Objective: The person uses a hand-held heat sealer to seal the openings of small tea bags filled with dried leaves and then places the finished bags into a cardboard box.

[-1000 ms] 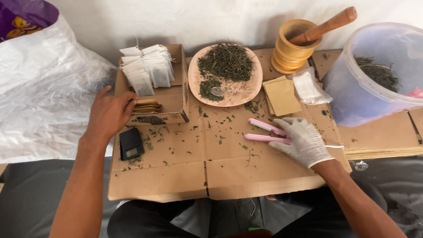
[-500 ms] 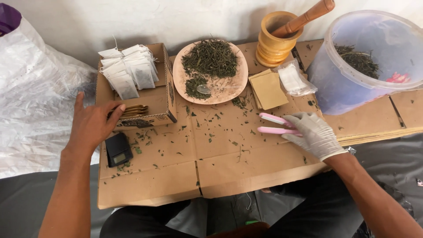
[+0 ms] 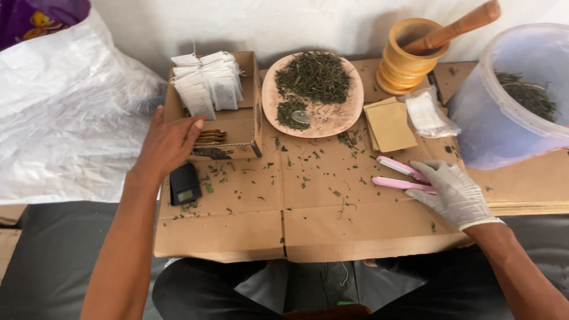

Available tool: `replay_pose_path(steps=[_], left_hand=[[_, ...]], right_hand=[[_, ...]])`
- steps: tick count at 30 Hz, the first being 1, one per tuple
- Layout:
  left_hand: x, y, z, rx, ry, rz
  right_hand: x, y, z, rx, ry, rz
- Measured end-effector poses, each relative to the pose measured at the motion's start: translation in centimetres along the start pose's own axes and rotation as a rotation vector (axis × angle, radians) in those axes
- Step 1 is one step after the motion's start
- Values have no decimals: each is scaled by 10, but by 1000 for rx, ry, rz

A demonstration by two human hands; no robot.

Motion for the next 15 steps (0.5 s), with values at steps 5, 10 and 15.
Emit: replay_pose_path(steps=[5, 10, 15], left_hand=[[2, -2, 0, 71, 9, -85], [4, -14, 15, 233, 89, -435], [20, -44, 53, -9, -147, -508]], right_hand=[[-14, -1, 8, -48, 14, -65], [-9, 2, 45, -96, -130, -417], [3, -24, 141, -341, -294, -438]])
Point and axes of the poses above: each hand's wrist, its own y-axis away from the middle knuckle, its own x-axis out of the palm, z = x × y, the point moved 1 cm from there along -y, towards the middle knuckle, and after that the axes turned 12 degrees about y, right-handed, at the moved point
